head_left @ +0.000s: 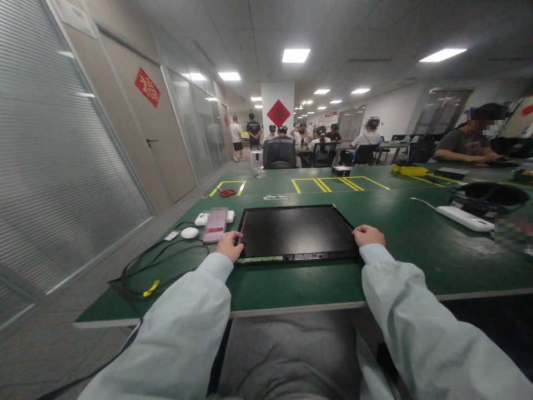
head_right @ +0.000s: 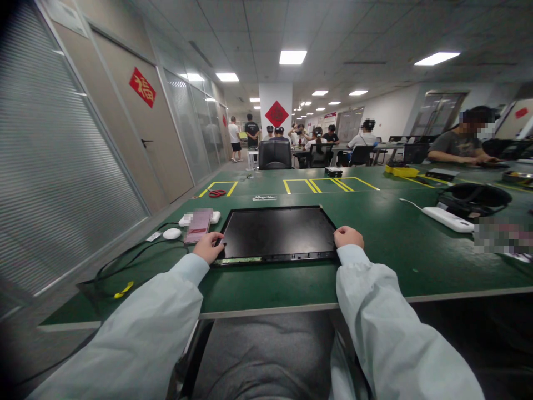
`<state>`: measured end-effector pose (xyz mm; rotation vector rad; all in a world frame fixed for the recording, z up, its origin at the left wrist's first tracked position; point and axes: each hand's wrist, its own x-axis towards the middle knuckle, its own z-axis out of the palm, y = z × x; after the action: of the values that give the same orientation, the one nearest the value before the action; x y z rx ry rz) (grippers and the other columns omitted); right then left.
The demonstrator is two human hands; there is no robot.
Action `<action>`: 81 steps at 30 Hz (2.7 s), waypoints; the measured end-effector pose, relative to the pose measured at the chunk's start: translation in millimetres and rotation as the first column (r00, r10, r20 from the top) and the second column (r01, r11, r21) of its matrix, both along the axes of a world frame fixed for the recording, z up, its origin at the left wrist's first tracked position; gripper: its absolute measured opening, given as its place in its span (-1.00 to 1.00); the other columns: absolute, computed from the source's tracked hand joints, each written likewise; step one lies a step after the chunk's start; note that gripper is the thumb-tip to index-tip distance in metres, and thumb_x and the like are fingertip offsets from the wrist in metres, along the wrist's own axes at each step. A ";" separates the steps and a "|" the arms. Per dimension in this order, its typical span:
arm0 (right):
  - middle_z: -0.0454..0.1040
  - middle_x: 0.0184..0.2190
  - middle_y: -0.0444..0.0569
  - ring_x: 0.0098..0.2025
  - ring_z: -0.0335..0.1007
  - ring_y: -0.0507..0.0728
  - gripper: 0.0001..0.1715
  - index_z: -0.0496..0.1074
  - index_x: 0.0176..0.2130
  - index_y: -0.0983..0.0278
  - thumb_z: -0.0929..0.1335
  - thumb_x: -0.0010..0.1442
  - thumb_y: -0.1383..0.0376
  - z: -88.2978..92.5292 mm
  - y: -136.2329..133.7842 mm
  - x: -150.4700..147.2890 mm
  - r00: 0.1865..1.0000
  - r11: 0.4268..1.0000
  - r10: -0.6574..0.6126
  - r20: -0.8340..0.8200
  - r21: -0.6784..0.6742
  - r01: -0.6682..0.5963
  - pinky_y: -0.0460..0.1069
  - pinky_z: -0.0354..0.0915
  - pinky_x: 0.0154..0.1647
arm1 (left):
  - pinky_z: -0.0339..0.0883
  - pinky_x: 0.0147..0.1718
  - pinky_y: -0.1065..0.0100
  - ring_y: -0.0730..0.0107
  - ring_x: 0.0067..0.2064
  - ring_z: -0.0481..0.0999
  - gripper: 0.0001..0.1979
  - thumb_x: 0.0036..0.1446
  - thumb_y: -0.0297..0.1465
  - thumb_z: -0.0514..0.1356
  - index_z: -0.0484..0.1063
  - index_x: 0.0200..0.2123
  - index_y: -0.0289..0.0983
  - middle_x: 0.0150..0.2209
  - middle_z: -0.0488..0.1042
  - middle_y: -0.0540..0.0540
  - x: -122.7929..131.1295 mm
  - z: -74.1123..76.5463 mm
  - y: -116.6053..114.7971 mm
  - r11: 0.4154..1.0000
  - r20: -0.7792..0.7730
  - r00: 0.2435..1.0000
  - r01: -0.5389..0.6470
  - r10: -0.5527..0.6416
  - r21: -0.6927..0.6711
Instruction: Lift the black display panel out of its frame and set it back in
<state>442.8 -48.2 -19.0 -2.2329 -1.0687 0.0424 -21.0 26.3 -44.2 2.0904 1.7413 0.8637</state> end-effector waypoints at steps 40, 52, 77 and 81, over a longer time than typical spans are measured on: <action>0.60 -0.40 -0.03 -0.37 0.43 0.13 -0.83 0.62 -0.44 0.16 0.38 0.01 0.30 -3.2 0.7 6.2 1.000 1.000 -0.001 -0.019 0.018 0.001 -0.03 0.26 -0.35 | 0.55 -0.21 0.18 0.27 -0.15 0.58 -0.70 0.33 -0.30 0.25 0.45 0.06 -0.30 -0.03 0.53 -0.15 7.7 18.3 -1.5 0.941 0.842 0.424 -0.104 0.334 -0.321; 0.61 -0.33 -0.02 -0.31 0.44 0.15 -0.80 0.64 -0.38 0.16 0.37 0.06 0.30 -0.7 -1.2 4.5 0.999 1.000 0.000 -0.053 -0.017 -0.001 -0.02 0.25 -0.31 | 0.54 -0.27 0.24 0.33 -0.23 0.58 -0.74 0.32 -0.32 0.25 0.46 0.01 -0.31 -0.12 0.55 -0.11 8.2 19.4 -2.4 0.949 0.845 0.434 -0.107 0.312 -0.296; 0.59 -0.43 -0.03 -0.38 0.43 0.14 -0.85 0.62 -0.48 0.16 0.39 -0.02 0.31 -6.2 1.8 8.4 0.999 0.998 0.001 -0.054 0.056 0.002 0.00 0.29 -0.31 | 0.48 -0.51 0.37 0.33 -0.55 0.57 -0.51 -0.08 -0.64 0.33 0.48 -0.02 -0.31 -0.53 0.57 0.02 3.9 27.8 -8.4 0.959 0.943 0.237 0.097 0.236 -0.264; 0.59 -0.43 -0.02 -0.39 0.42 0.14 -0.86 0.62 -0.48 0.16 0.40 -0.02 0.31 -6.9 2.4 9.7 0.999 0.998 0.004 -0.051 0.060 -0.001 0.00 0.28 -0.32 | 0.46 -0.55 0.37 0.32 -0.57 0.57 -0.42 -0.08 -0.64 0.35 0.45 0.08 -0.31 -0.47 0.61 -0.01 3.0 29.3 -8.2 0.948 0.940 0.236 0.143 0.246 -0.284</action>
<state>452.5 -45.8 -25.9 -2.1657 -1.0320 0.0668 -18.1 18.1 -14.9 0.7708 1.0445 1.3697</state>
